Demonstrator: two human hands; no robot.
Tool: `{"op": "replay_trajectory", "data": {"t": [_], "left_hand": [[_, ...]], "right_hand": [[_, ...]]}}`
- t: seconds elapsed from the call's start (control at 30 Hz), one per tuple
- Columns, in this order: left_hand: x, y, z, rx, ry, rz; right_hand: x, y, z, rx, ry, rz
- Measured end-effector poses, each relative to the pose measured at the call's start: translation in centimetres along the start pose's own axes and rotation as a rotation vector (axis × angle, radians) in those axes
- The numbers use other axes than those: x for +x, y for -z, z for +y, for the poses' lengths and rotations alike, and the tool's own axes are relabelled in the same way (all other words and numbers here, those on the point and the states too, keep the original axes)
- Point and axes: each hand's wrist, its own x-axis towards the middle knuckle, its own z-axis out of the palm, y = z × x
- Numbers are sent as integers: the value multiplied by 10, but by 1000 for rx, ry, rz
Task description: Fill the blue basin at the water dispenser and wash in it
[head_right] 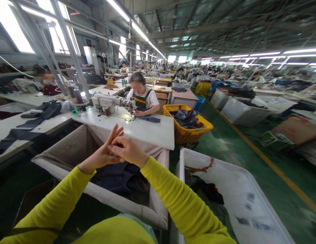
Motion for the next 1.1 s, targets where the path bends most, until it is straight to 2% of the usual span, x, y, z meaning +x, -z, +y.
{"op": "replay_trajectory", "data": {"t": [0.2, 0.43, 0.57, 0.7, 0.8, 1.0, 1.1], "left_hand": [[-1, 5, -4, -2, -29, -48], [-3, 9, -6, -270, -44, -41], [-4, 5, 0, -522, -7, 44], [-3, 6, 10, -837, 131, 175], [-2, 11, 17, -951, 191, 236], [-2, 16, 22, -899, 173, 253], [-4, 19, 19, -737, 154, 296]], "right_hand": [[-2, -1, 0, 36, 9, -15], [-1, 0, 2, 66, 29, 9], [-2, -1, 0, 141, -15, -14], [-3, -3, -3, 245, -110, -19], [-5, -10, -5, 310, -155, -54], [-15, -35, -3, 275, -121, -218], [-16, -40, -2, 226, -102, -164]]}}
